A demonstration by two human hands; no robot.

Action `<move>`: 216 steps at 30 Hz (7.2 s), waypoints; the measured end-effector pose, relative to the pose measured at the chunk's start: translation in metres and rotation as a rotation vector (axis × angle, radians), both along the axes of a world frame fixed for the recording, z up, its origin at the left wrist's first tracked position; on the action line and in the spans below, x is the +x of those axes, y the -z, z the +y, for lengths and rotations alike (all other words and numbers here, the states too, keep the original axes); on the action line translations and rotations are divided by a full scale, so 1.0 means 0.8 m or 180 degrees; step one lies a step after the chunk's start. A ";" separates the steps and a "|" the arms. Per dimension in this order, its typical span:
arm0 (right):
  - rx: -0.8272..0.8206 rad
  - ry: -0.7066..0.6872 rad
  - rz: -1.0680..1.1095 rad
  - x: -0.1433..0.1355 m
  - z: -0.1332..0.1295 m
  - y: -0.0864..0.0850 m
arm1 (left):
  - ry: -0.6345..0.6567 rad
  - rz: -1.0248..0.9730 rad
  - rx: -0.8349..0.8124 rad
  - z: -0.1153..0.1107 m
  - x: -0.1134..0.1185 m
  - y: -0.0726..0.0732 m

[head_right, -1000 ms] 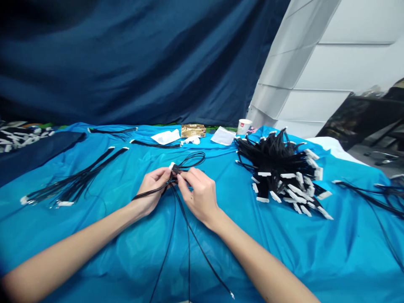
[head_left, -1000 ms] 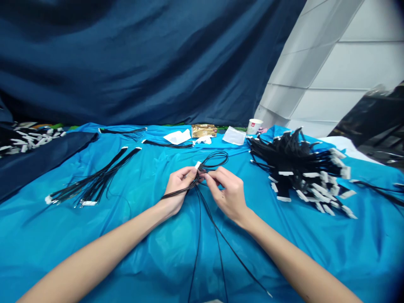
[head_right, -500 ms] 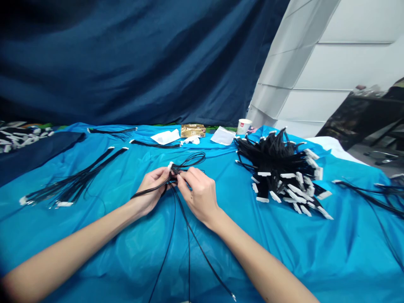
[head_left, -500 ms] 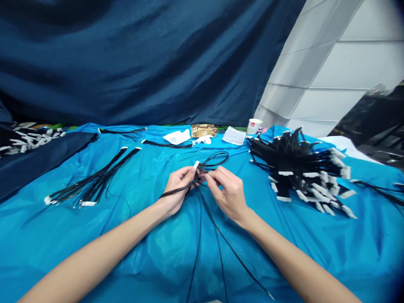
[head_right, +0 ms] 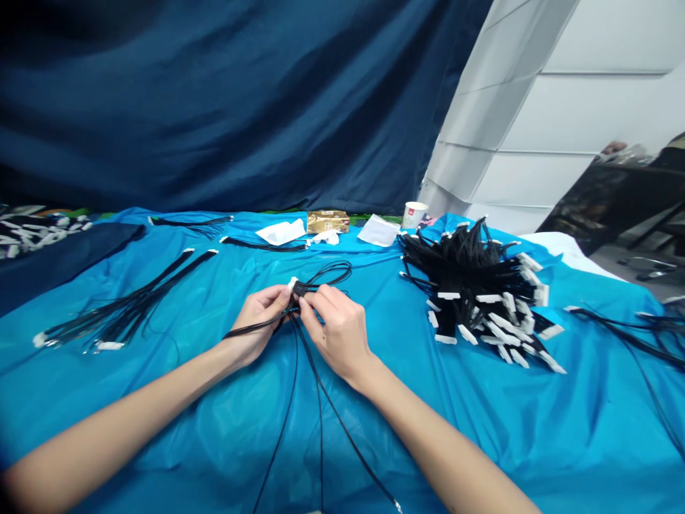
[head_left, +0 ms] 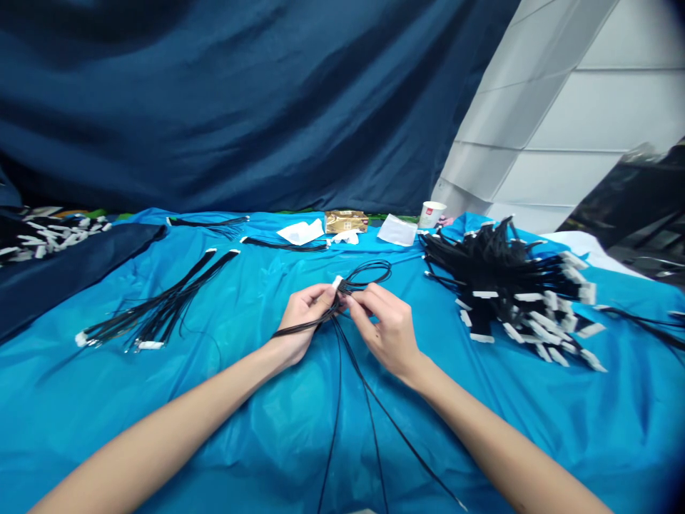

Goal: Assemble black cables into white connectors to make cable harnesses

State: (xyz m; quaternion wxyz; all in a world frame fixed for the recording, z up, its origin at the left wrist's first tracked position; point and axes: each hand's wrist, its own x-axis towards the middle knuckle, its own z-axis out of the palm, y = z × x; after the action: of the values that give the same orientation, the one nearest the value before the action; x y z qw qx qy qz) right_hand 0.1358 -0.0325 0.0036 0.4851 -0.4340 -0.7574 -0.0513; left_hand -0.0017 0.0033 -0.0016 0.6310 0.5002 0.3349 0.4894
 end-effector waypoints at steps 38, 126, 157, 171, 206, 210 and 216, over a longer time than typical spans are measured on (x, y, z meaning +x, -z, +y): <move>0.1881 0.0989 -0.1543 0.034 0.023 0.000 | 0.0458 -0.1245 -0.1040 0.039 -0.027 -0.026; 0.1120 0.0243 -0.0007 0.009 0.000 -0.014 | 0.0631 -0.0911 -0.0555 0.011 -0.006 -0.018; 0.1558 0.0392 -0.0926 0.013 0.005 -0.002 | 0.0451 -0.1009 -0.0819 0.015 -0.010 -0.017; 0.1464 -0.0582 -0.1530 0.012 0.008 -0.003 | 0.0162 -0.1183 -0.1218 0.028 -0.018 -0.023; 0.1100 0.0269 0.0318 0.011 -0.005 -0.016 | 0.0019 -0.0574 -0.0164 0.010 -0.007 -0.006; 0.0979 0.0201 0.0002 0.005 -0.003 -0.007 | -0.0008 -0.0521 -0.0208 0.006 -0.004 -0.008; 0.0967 0.0329 -0.0137 0.006 0.000 -0.004 | 0.0146 -0.0455 -0.0164 0.000 0.000 -0.006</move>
State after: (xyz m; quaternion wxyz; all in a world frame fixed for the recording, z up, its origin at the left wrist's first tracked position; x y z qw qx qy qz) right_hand 0.1409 -0.0326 0.0064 0.5255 -0.3929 -0.7278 -0.1993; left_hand -0.0019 0.0036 0.0031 0.6771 0.4551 0.2899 0.5004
